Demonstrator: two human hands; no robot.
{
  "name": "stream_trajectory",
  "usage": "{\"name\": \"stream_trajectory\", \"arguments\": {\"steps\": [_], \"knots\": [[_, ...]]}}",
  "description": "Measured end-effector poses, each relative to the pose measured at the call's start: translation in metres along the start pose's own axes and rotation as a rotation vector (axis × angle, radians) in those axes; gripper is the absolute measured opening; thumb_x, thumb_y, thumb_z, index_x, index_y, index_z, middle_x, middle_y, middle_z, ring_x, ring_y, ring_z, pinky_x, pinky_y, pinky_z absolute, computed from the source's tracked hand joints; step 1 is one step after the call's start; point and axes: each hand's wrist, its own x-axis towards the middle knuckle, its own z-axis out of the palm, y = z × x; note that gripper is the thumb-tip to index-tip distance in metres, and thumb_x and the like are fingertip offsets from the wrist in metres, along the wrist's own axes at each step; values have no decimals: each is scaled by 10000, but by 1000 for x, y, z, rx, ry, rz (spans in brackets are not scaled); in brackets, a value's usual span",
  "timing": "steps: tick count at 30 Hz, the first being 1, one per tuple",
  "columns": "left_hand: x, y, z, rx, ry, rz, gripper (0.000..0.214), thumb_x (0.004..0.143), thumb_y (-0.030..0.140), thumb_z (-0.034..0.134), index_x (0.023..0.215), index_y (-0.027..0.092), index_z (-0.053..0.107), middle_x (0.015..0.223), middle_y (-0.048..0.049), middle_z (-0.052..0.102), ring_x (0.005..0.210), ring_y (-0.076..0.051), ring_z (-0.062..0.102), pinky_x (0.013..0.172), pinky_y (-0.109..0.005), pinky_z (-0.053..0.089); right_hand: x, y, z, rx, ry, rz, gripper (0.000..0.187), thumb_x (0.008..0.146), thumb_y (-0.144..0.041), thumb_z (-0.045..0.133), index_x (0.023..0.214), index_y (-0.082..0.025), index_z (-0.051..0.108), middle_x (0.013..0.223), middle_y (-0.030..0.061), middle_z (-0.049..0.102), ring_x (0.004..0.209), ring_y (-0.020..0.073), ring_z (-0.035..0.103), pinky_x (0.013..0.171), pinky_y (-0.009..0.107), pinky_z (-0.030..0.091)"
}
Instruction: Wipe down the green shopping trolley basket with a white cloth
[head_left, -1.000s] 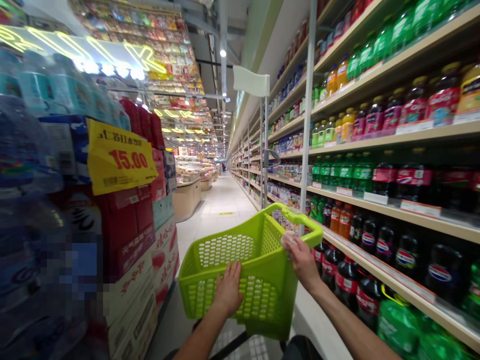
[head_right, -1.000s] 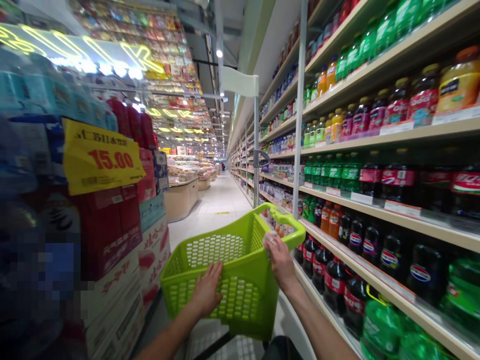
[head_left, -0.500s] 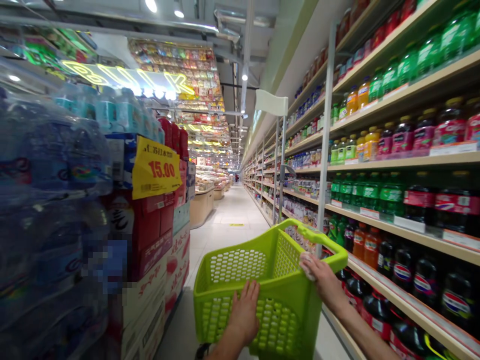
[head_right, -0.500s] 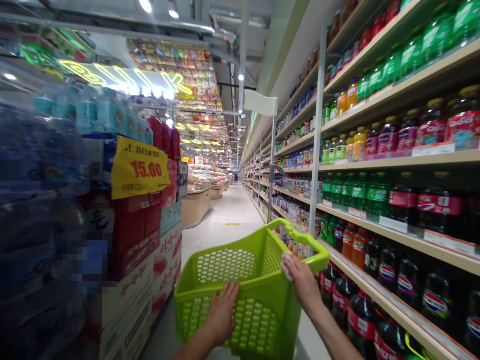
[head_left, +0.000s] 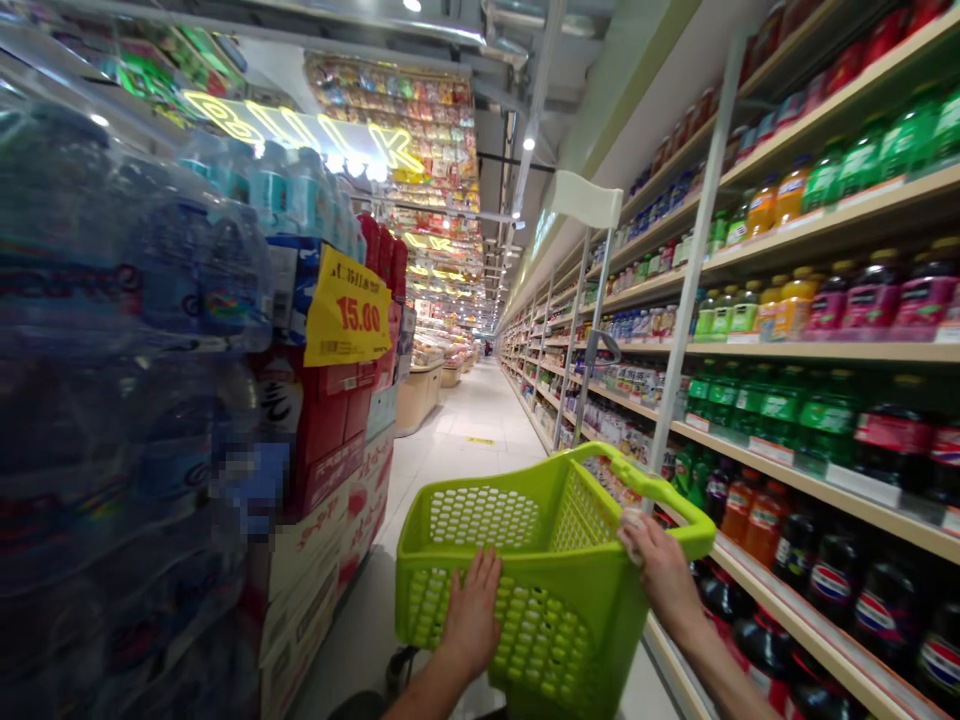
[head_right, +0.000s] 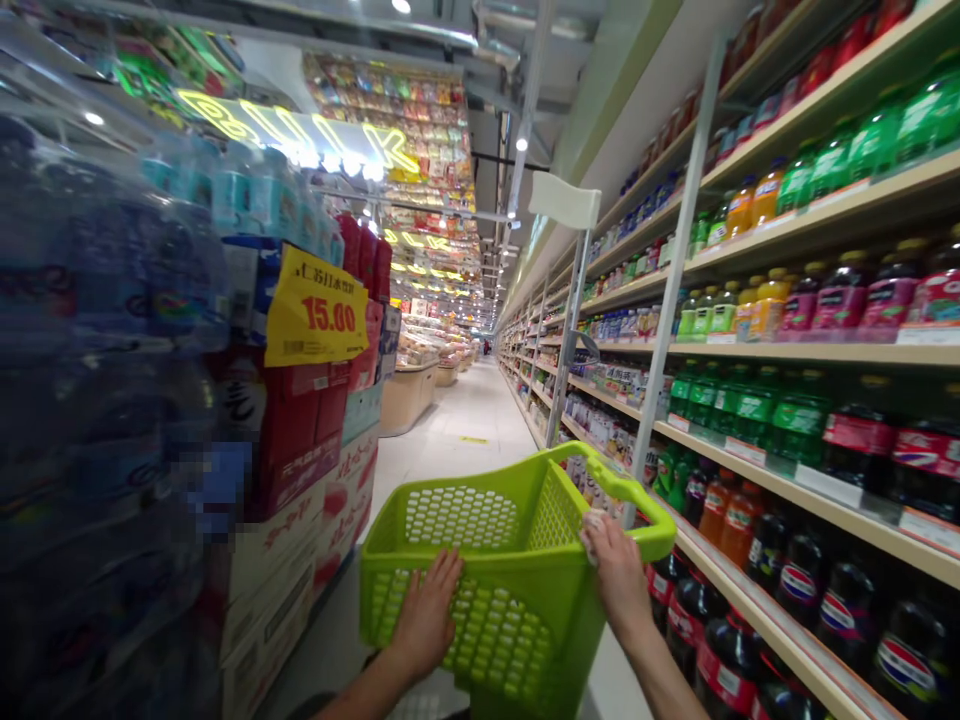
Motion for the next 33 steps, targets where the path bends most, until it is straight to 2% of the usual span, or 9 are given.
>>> {"name": "stream_trajectory", "arguments": {"steps": [6,10,14,19,22,24,29,31,33], "knots": [[0,-13,-20,11,-11,-14,756,617,160,403,1352,172,228,1436,-7,208,1323,-193,138,1075,-435,96,-14,-101,61,169,-202,-56,350,880,-338,306,1104,-253,562,1149,46,576,1052,206,515,886,359,411],[-4,-35,-29,100,0,-180,770,611,113,387,1357,132,200,1437,-45,193,1323,-207,138,1058,-476,120,-12,-75,50,55,-201,-105,341,873,-313,313,1073,-262,584,1174,63,557,1083,243,492,915,441,361],[-9,-40,-20,93,14,-152,801,600,109,398,1366,142,166,1448,-26,124,1331,-221,78,1060,-487,82,-10,-41,30,-57,-115,-13,400,868,-246,246,1041,-222,607,1192,103,533,1120,274,453,923,496,321],[-13,-41,-7,66,31,-103,789,607,87,375,1366,175,174,1449,7,124,1333,-196,62,1070,-462,55,-25,-116,69,179,-202,41,370,890,-314,272,1128,-240,546,1158,67,567,1083,216,493,917,401,376],[-16,-55,-9,91,54,-143,752,630,91,365,1360,161,199,1447,-20,154,1332,-200,76,1068,-459,53,-32,-154,97,246,-248,-54,349,889,-307,293,1144,-279,529,1195,36,550,1106,202,478,928,380,370],[-19,-67,-14,128,56,-240,729,644,96,369,1354,139,214,1447,-57,157,1330,-215,86,1061,-463,74,-30,-146,99,203,-242,-113,344,884,-291,295,1109,-292,555,1203,34,545,1121,214,464,943,405,347],[-28,-81,-21,176,34,-360,736,644,59,372,1355,138,198,1448,-79,147,1324,-207,127,1051,-443,119,-20,-77,69,-12,-140,-2,379,874,-273,260,1068,-246,584,1128,98,579,1064,276,492,889,493,348],[-29,-79,-21,149,30,-374,744,644,55,376,1358,133,178,1452,-79,122,1320,-192,142,1050,-412,148,-19,-77,66,-7,-130,14,367,870,-262,274,1049,-237,593,1114,102,581,1045,277,501,876,482,359],[-30,-77,-20,125,23,-384,737,657,78,392,1358,127,169,1454,-85,114,1319,-188,144,1048,-393,164,-20,-104,73,96,-165,-24,331,867,-258,314,1048,-235,591,1094,95,588,1020,259,515,877,439,373]]}}
